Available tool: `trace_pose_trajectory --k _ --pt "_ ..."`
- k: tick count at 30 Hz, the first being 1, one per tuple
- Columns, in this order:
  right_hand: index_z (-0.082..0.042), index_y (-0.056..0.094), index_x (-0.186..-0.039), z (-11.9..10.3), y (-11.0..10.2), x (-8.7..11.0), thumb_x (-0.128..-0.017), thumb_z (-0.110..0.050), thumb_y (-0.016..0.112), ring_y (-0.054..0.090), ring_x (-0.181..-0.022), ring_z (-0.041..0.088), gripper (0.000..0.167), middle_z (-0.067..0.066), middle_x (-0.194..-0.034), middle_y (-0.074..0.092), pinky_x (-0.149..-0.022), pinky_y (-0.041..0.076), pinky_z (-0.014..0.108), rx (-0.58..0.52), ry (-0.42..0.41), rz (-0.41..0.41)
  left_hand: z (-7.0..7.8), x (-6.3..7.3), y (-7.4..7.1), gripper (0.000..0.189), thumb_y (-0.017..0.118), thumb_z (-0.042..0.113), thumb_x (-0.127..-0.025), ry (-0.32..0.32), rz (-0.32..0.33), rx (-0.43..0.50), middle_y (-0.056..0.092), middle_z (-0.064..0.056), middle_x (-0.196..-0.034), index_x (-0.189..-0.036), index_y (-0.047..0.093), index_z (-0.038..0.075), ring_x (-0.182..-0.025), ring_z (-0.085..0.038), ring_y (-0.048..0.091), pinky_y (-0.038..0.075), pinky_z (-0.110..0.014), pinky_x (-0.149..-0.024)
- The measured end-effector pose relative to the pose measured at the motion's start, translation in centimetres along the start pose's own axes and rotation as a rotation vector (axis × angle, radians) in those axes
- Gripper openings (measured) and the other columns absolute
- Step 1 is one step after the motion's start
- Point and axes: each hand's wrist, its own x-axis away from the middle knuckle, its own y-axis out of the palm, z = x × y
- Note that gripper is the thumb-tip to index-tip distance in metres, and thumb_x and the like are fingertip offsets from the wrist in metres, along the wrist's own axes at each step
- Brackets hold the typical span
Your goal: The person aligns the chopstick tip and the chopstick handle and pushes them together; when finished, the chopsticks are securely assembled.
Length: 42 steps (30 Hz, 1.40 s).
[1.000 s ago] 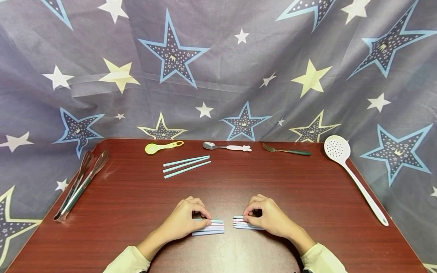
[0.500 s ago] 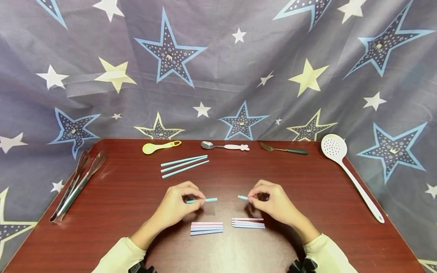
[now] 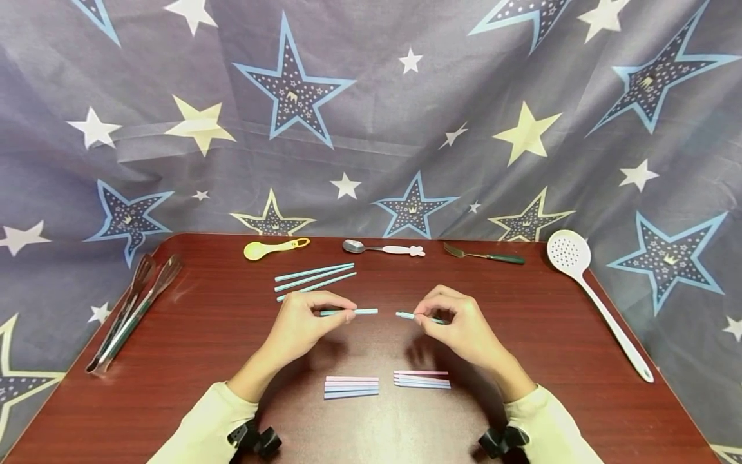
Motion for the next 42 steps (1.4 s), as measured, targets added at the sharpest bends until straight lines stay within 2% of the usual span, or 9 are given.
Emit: trace_pose_trajectory --k 4,16,21,26,30,37,42 --pt "-0.019 0.077 -0.091 0.0 0.3 -0.1 -0.087 -0.003 0.08 0.062 -0.08 0.008 0.017 -0.004 -0.087 0.067 -0.066 0.05 0.02 -0.034 0.006 0.01 0.0 0.0 0.3 0.009 0.085 0.023 -0.086 -0.001 0.002 0.059 0.08 0.01 -0.088 -0.095 0.083 0.027 -0.075 -0.004 0.071 0.051 -0.02 -0.062" --pt "-0.014 0.077 -0.091 -0.3 1.0 -0.2 -0.088 -0.003 0.079 0.062 -0.082 0.008 0.012 -0.003 -0.089 0.067 -0.068 0.05 0.02 -0.048 -0.014 0.025 0.2 0.1 1.3 0.009 0.084 0.022 -0.087 0.003 -0.012 0.093 0.08 0.01 -0.093 -0.095 0.083 0.025 -0.084 -0.003 0.072 0.057 -0.025 -0.072" --pt "-0.015 0.077 -0.092 -0.3 1.2 -0.1 -0.087 0.0 0.078 0.063 -0.083 0.007 0.015 -0.003 -0.089 0.067 -0.07 0.052 0.019 -0.066 -0.01 0.013 0.2 0.2 1.4 0.009 0.084 0.022 -0.087 0.017 -0.003 0.075 0.079 0.011 -0.093 -0.096 0.083 0.025 -0.084 -0.002 0.071 0.055 -0.022 -0.072" --pt "-0.013 0.077 -0.091 -0.3 1.4 -0.1 -0.088 0.0 0.078 0.062 -0.082 0.007 0.013 0.0 -0.089 0.067 -0.07 0.052 0.019 -0.066 -0.028 0.014 0.0 0.2 1.5 0.009 0.084 0.02 -0.087 0.02 -0.001 0.079 0.08 0.011 -0.092 -0.096 0.083 0.023 -0.085 -0.002 0.071 0.056 -0.024 -0.072" --pt "-0.012 0.077 -0.091 -0.3 1.6 -0.1 -0.087 0.0 0.078 0.062 -0.082 0.007 0.013 0.0 -0.089 0.067 -0.069 0.051 0.019 -0.069 -0.034 0.017 0.0 0.3 1.7 0.01 0.084 0.02 -0.087 0.021 -0.001 0.084 0.08 0.011 -0.093 -0.096 0.083 0.024 -0.084 -0.002 0.07 0.056 -0.025 -0.071" --pt "-0.011 0.077 -0.091 -0.3 1.7 0.0 -0.086 0.004 0.078 0.062 -0.08 0.006 0.016 -0.001 -0.088 0.067 -0.068 0.051 0.019 -0.064 -0.05 0.012 -0.2 0.3 1.8 0.009 0.084 0.023 -0.088 0.033 -0.004 0.08 0.079 0.011 -0.093 -0.095 0.082 0.027 -0.083 -0.002 0.069 0.053 -0.021 -0.068" --pt "-0.01 0.076 -0.09 -0.2 1.9 0.0 -0.088 -0.002 0.078 0.062 -0.081 0.006 0.009 -0.002 -0.088 0.067 -0.07 0.052 0.019 -0.045 -0.066 0.011 -0.1 0.4 2.1 0.008 0.084 0.021 -0.087 0.058 0.003 0.07 0.079 0.011 -0.091 -0.095 0.083 0.022 -0.083 -0.002 0.07 0.055 -0.023 -0.069"
